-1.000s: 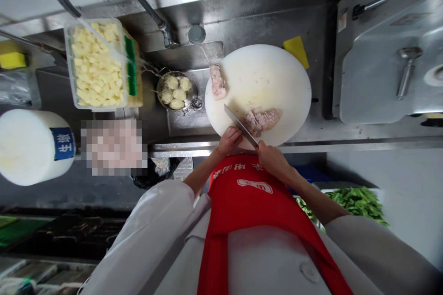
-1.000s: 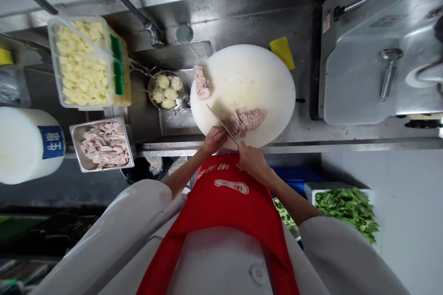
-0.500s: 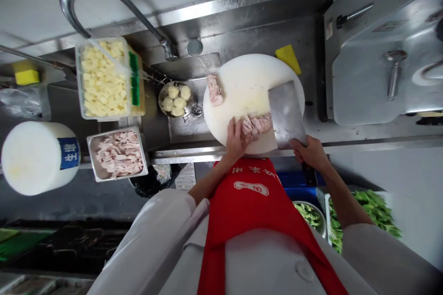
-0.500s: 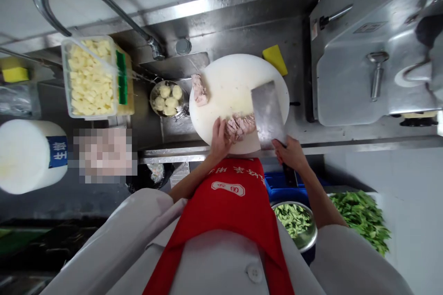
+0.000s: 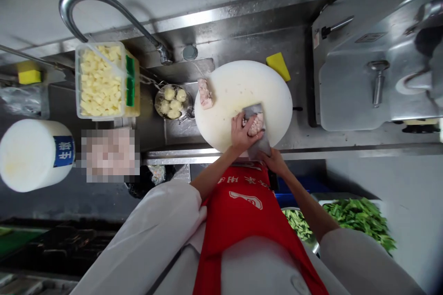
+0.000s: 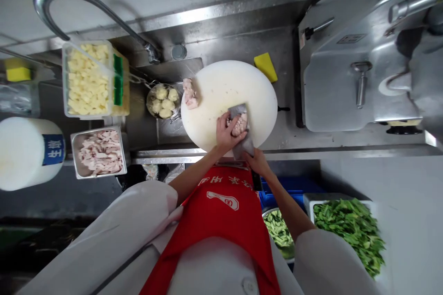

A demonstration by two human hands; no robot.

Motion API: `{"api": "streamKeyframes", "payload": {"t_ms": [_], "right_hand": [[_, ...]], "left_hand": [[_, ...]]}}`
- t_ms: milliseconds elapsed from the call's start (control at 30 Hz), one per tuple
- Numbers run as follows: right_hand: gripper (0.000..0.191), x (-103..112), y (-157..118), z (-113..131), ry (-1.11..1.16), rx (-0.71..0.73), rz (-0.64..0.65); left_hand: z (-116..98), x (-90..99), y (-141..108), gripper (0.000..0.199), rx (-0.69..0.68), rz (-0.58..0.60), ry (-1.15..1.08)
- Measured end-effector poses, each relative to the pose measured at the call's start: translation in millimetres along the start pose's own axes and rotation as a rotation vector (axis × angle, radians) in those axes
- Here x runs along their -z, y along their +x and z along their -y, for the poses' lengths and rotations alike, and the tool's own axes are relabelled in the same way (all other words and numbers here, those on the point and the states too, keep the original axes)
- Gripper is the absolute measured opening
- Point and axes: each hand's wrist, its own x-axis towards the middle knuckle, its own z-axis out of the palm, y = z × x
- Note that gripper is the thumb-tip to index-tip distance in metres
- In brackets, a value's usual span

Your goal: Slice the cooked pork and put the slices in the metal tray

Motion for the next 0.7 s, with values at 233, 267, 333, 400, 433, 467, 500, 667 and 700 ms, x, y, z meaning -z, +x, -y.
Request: {"api": "streamKeyframes", "payload": {"t_ms": [233, 267, 333, 400, 433, 467, 500, 667, 700], "right_hand": [[0.021, -32, 5, 17, -0.262, 0.089, -0.013], [0.023, -36, 3, 19, -0.309, 0.109, -0.026], [0.026, -45, -3, 26, -0.384, 0.171, -0.057], [0.029, -57, -10, 37, -0.457, 0.219, -0.070], [0.030, -65, -14, 46, -0.497, 0.223, -0.061], [0.032, -75, -18, 55, -0.542, 0.216, -0.043], [0.033, -87, -22, 67, -0.590, 0.209, -0.022], [0.031, -177, -21, 141, -0.837, 0.345, 0.082], [0.031, -203, -17, 157, -0.889, 0.386, 0.116]], "left_hand": [[7, 7.3, -14, 0.054, 0.089, -0.171, -0.085], [7, 11.8, -16, 0.054, 0.089, -0.193, -0.087], [6, 24.7, -20, 0.055, 0.071, -0.236, -0.080], [7, 43.5, -25, 0.057, 0.055, -0.290, -0.074], [9, 55.3, -28, 0.058, 0.057, -0.322, -0.071], [12, 68.7, -32, 0.058, 0.067, -0.356, -0.066], [17, 83.8, -36, 0.059, 0.086, -0.390, -0.056], [72, 185.3, -66, 0.063, 0.242, -0.575, 0.046], [89, 210.4, -75, 0.062, 0.275, -0.635, 0.073]]}}
